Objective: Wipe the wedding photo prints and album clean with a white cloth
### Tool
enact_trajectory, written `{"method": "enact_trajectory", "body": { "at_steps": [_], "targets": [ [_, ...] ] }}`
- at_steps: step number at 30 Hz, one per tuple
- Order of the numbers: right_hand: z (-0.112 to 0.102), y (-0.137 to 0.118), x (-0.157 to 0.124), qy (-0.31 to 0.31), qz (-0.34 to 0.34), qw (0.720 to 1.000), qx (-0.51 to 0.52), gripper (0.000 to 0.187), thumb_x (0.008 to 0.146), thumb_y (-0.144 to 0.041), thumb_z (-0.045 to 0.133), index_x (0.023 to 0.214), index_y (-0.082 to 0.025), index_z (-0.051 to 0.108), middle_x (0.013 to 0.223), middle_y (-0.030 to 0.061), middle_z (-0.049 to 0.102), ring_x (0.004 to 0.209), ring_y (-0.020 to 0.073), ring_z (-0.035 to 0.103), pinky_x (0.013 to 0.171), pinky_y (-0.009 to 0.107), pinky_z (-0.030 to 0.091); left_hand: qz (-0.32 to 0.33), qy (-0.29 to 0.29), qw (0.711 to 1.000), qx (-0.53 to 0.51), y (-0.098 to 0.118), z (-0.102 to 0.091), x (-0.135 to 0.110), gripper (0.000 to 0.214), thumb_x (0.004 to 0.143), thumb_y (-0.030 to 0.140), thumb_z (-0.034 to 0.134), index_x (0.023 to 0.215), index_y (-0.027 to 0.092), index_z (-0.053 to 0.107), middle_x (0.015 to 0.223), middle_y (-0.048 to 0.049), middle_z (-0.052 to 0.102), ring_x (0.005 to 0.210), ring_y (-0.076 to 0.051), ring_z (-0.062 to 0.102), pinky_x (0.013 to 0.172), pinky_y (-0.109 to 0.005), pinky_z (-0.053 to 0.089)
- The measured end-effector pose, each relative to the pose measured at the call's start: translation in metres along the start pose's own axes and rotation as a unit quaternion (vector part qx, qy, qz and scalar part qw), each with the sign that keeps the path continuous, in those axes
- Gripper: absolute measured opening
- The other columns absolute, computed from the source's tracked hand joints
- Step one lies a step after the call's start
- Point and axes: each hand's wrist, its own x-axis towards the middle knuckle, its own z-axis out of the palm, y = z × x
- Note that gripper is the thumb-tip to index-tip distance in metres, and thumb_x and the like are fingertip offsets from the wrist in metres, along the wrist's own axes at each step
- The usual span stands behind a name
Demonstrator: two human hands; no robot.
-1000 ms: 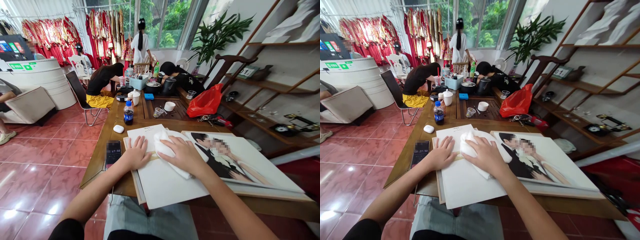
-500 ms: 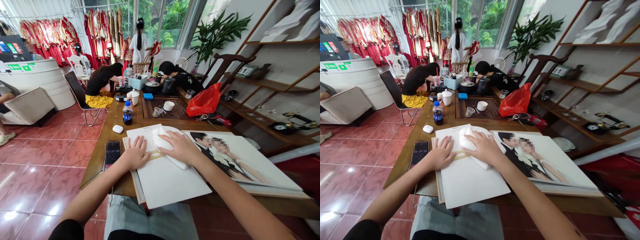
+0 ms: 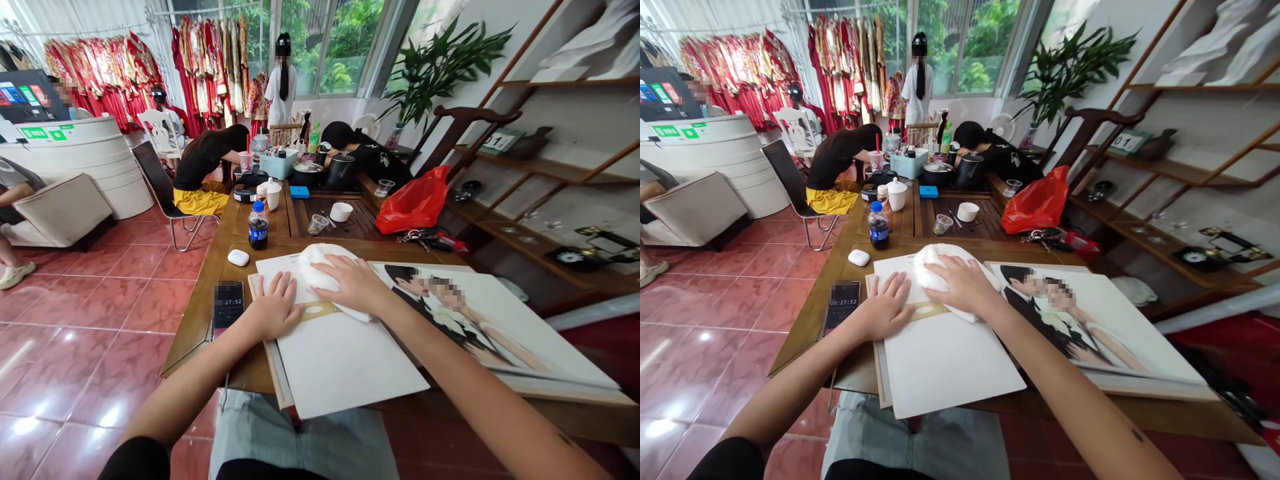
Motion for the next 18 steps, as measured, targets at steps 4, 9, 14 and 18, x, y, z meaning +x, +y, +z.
{"method": "enact_trajectory", "body": {
  "at_steps": [4, 9, 14, 18],
  "targets": [
    [0.002, 0.001, 0.015, 0.007, 0.063, 0.998, 0.002, 0.063, 0.093, -0.062, 0.041, 0.142, -0.025, 0.054, 0.147, 0.0176, 0.051, 0.129, 0.0414, 0.048, 0.1, 0.066, 0.037, 0.002, 0.004, 1.0, 0.002, -0.002, 0.002, 0.0, 0.062, 0.106, 0.048, 0.025, 0.154, 0.008, 0.03, 0.166, -0.0205, 0.019, 0.155, -0.034, 0.013, 0.12, -0.067, 0.011],
    [-0.001, -0.011, 0.032, -0.011, 0.029, 0.999, 0.037, 0.061, 0.093, -0.063, 0.043, 0.142, -0.028, 0.055, 0.152, 0.0146, 0.047, 0.133, 0.0394, 0.044, 0.104, 0.065, 0.034, 0.004, 0.008, 1.0, 0.003, -0.002, 0.003, 0.001, 0.061, 0.106, 0.047, 0.026, 0.154, 0.01, 0.029, 0.165, -0.0204, 0.022, 0.154, -0.035, 0.014, 0.12, -0.067, 0.011],
    [-0.006, -0.028, 0.055, -0.034, -0.028, 0.994, 0.099, 0.061, 0.095, -0.064, 0.041, 0.142, -0.029, 0.056, 0.155, 0.0116, 0.045, 0.138, 0.0379, 0.041, 0.108, 0.061, 0.032, 0.012, 0.017, 1.0, -0.001, -0.001, 0.002, 0.001, 0.059, 0.106, 0.045, 0.027, 0.152, 0.009, 0.03, 0.162, -0.0216, 0.028, 0.153, -0.036, 0.018, 0.119, -0.069, 0.012],
    [-0.009, -0.046, 0.072, -0.053, -0.068, 0.985, 0.149, 0.058, 0.098, -0.06, 0.039, 0.14, -0.026, 0.057, 0.15, 0.0107, 0.053, 0.136, 0.0338, 0.046, 0.11, 0.053, 0.032, 0.012, 0.029, 1.0, 0.003, 0.0, 0.0, 0.0, 0.052, 0.105, 0.044, 0.031, 0.145, 0.012, 0.04, 0.156, -0.0199, 0.038, 0.151, -0.036, 0.025, 0.12, -0.066, 0.014]
  ]
}}
